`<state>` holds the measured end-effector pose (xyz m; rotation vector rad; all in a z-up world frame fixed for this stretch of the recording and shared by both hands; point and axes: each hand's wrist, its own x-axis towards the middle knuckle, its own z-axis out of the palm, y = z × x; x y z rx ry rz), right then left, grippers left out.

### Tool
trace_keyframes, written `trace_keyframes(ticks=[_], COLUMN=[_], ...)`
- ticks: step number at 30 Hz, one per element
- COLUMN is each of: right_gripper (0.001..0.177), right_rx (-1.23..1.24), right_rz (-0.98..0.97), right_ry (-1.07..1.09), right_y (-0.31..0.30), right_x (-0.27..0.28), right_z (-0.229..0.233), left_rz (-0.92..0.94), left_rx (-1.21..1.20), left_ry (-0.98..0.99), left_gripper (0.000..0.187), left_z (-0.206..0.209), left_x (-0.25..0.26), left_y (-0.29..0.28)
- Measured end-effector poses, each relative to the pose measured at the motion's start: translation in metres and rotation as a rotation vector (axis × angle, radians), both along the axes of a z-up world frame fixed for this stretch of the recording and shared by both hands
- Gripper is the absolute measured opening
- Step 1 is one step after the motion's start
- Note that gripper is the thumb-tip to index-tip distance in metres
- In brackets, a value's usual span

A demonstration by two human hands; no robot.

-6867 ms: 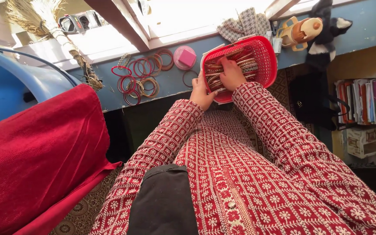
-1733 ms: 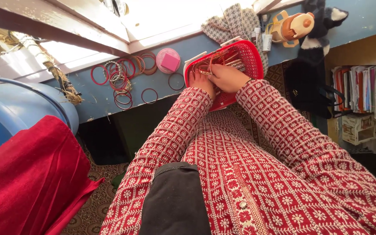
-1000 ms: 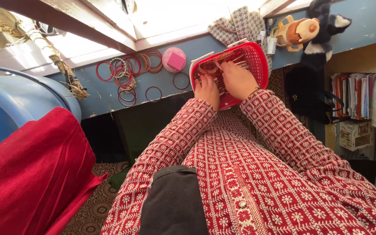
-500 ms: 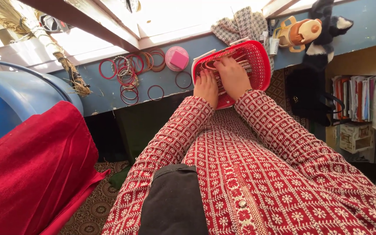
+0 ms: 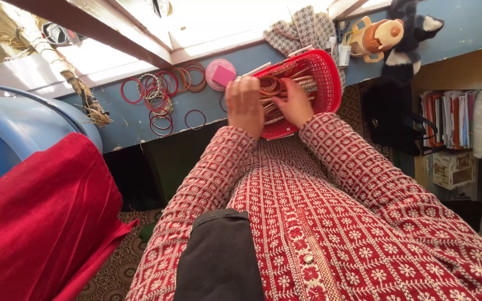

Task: The person picks up bangles from a windowsill and places them into a red plastic basket. They repeatedly pick up handfuls of bangles, separate them, and arrange them inside the basket.

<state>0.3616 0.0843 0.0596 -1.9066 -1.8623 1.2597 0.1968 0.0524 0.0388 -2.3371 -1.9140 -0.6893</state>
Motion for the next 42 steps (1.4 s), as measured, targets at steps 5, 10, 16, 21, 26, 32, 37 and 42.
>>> trace_keyframes(ticks=[5, 10, 16, 21, 26, 32, 37, 42], right_gripper=[0.031, 0.021, 0.017, 0.037, 0.055, 0.095, 0.100, 0.086], right_rx=[0.278, 0.451, 0.686, 0.132, -0.083, -0.392, -0.524, -0.470], right_rz=[0.263, 0.430, 0.555, -0.028, -0.139, -0.069, -0.095, -0.030], right_ry=[-0.188, -0.419, -0.570, -0.077, -0.214, -0.280, -0.210, -0.239], right_y=[0.006, 0.020, 0.030, 0.008, -0.020, -0.008, -0.001, -0.011], right_x=[-0.004, -0.003, -0.007, -0.019, -0.017, -0.031, -0.037, -0.036], right_z=[0.003, -0.024, -0.042, -0.009, -0.024, -0.040, -0.020, 0.005], left_rz=[0.231, 0.250, 0.257, 0.258, 0.260, 0.276, 0.266, 0.299], left_rx=[-0.164, -0.213, -0.335, -0.305, -0.337, -0.319, -0.350, -0.315], left_ry=[-0.230, -0.280, -0.286, -0.332, -0.389, -0.358, -0.392, -0.360], left_gripper=[0.067, 0.063, 0.056, 0.053, 0.048, 0.046, 0.045, 0.043], left_z=[-0.023, -0.052, -0.034, -0.043, -0.028, -0.039, -0.044, -0.046], left_x=[-0.004, -0.002, -0.004, -0.003, -0.003, -0.001, -0.001, 0.001], left_y=[-0.009, -0.011, -0.010, -0.010, -0.010, -0.010, -0.011, -0.011])
